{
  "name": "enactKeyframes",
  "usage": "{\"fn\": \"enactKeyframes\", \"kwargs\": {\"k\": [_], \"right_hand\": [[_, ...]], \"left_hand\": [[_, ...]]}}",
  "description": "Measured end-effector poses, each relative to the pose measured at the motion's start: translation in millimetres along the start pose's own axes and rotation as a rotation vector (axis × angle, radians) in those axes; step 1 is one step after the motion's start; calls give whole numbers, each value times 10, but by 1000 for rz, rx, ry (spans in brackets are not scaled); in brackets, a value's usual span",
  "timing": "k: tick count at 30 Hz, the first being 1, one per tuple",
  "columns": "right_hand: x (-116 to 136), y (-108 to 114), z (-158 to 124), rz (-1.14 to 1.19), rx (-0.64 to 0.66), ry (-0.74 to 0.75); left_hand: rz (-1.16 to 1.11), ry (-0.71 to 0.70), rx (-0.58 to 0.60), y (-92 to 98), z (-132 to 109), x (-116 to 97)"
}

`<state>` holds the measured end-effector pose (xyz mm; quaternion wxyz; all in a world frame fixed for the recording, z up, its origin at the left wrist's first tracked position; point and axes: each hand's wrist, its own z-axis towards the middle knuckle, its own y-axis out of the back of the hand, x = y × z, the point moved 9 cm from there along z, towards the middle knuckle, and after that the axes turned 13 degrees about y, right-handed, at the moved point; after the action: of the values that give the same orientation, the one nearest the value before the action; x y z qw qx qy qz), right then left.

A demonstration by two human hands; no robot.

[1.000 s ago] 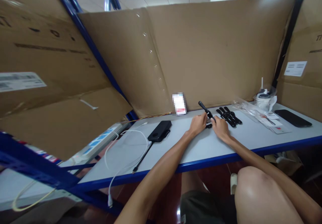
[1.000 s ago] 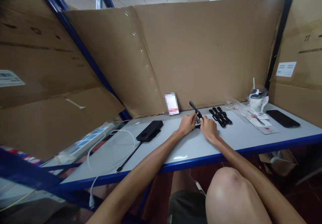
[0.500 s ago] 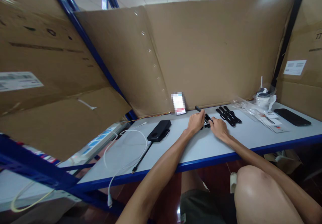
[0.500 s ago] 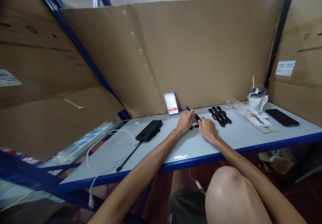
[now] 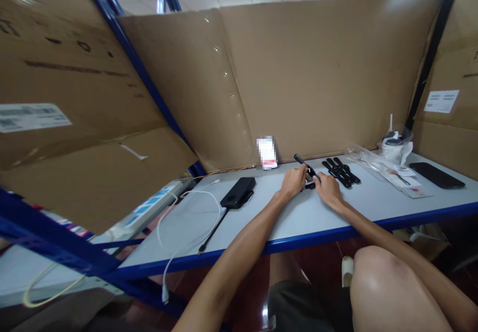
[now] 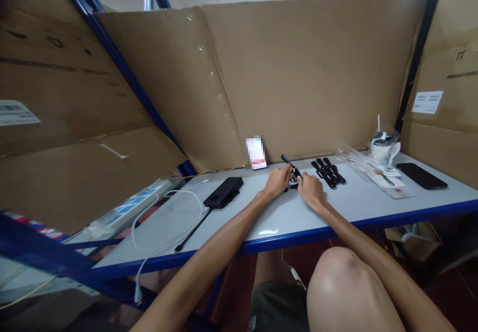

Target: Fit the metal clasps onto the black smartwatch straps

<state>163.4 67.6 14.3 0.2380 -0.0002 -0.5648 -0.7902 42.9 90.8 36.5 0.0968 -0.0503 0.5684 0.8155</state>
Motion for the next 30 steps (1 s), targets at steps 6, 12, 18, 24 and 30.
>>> {"fn": "enactKeyframes", "kwargs": {"k": [6,12,18,24,30], "right_hand": [[-52,15,12,18,-19,-37],[-74,-31,35,12,0,-46],[-9,-54,17,4,44,-9],[-39,0,10,25,9,-44],[-86,-74,32,41,34,-68]], "left_hand": [[112,-83,48,-40,-54,-112],[114,-91,54,-27,-93,-198],[106,37,36,2,-28,-50],[103,-21,52,-57,-58,-104],[106,-51,86,-58,-107,-201]]}}
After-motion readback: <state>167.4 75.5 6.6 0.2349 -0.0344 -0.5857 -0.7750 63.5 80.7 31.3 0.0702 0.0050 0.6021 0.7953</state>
